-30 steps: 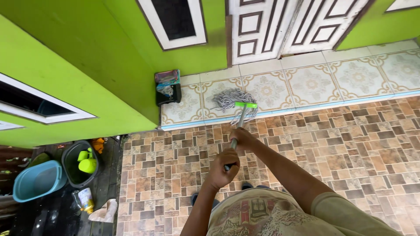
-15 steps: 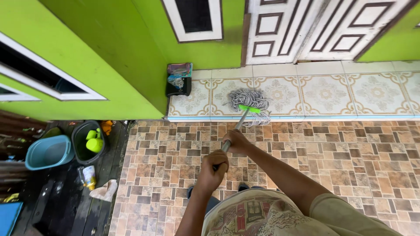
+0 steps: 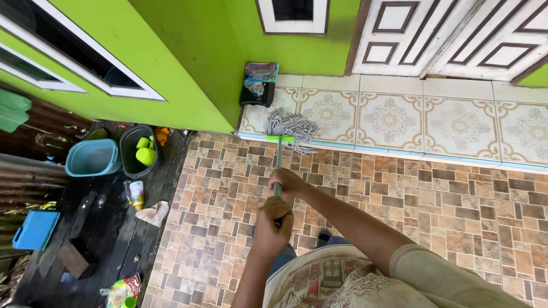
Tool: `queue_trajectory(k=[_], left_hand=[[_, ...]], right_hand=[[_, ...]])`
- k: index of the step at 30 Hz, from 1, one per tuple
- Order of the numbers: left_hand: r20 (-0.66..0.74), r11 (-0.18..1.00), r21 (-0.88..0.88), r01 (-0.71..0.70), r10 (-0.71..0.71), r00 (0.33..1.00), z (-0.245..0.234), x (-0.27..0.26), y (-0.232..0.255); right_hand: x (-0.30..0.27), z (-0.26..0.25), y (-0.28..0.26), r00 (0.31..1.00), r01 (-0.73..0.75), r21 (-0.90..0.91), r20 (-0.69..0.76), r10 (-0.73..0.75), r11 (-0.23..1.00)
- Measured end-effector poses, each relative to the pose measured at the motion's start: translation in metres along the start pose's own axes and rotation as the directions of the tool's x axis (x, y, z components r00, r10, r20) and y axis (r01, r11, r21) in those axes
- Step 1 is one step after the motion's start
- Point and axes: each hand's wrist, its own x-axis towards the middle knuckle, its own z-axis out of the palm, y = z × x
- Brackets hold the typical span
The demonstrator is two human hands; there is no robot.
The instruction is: The person is mopping the tiled floor of an entryway area using a traditional mop.
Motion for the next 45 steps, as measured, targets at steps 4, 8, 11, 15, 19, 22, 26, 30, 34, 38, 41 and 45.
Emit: queue_trajectory(k=[4, 8, 11, 15, 19, 22, 26, 30, 34, 38, 41, 45], left_hand=[[0.053, 0.996, -0.06, 0.063, -0.06, 0.997, -0.006, -0.003, 0.007], [0.151, 0.99, -0.126, 0.059, -0.04, 0.988, 0.009, -0.01, 0.008], [0.221, 0.986, -0.161, 0.046, -0.009, 0.975, 0.022, -0.013, 0.007], [0.302, 0.974, -0.219, 0.06, 0.009, 0.953, 0.034, -0.018, 0.001], [0.333, 0.961, -0.27, 0.067, 0.027, 0.943, 0.041, -0.02, -0.005], [0.328, 0.956, -0.289, 0.055, 0.044, 0.944, 0.039, -0.025, -0.003], [0.289, 0.964, -0.253, 0.082, -0.005, 0.957, 0.028, -0.029, -0.002], [0.254, 0.962, -0.235, 0.138, -0.077, 0.964, 0.002, -0.035, -0.006], [0.223, 0.962, -0.223, 0.155, -0.105, 0.969, -0.036, -0.037, -0.009], [0.18, 0.975, -0.163, 0.152, -0.122, 0.976, -0.079, -0.047, -0.027], [0.136, 0.978, -0.133, 0.162, -0.144, 0.98, -0.119, -0.054, -0.044], [0.056, 0.982, -0.081, 0.17, -0.166, 0.985, -0.186, -0.067, -0.067]], right_hand=[[-0.014, 0.011, -0.001, 0.995, 0.039, -0.07, -0.088, -0.045, 0.997], [-0.048, 0.009, -0.001, 0.98, 0.031, -0.085, -0.196, -0.047, 0.996], [-0.077, 0.004, 0.002, 0.982, -0.069, -0.071, -0.183, 0.055, 0.995], [-0.112, 0.01, 0.022, 0.966, -0.182, -0.047, -0.196, 0.169, 0.982], [-0.138, 0.022, 0.04, 0.931, -0.189, -0.055, -0.329, 0.161, 0.98], [-0.143, 0.022, 0.03, 0.927, -0.24, -0.076, -0.313, 0.206, 0.968], [-0.133, 0.026, 0.022, 0.936, -0.243, -0.096, -0.285, 0.207, 0.965], [-0.109, 0.038, 0.011, 0.943, -0.247, -0.125, -0.26, 0.209, 0.961], [-0.071, 0.059, -0.001, 0.955, -0.171, -0.098, -0.263, 0.14, 0.98], [-0.022, 0.081, -0.029, 0.981, -0.122, -0.14, -0.167, 0.098, 0.983], [0.023, 0.106, -0.053, 0.991, -0.069, -0.139, -0.122, 0.052, 0.988], [0.089, 0.157, -0.078, 1.0, 0.012, -0.184, -0.025, -0.017, 0.983]])
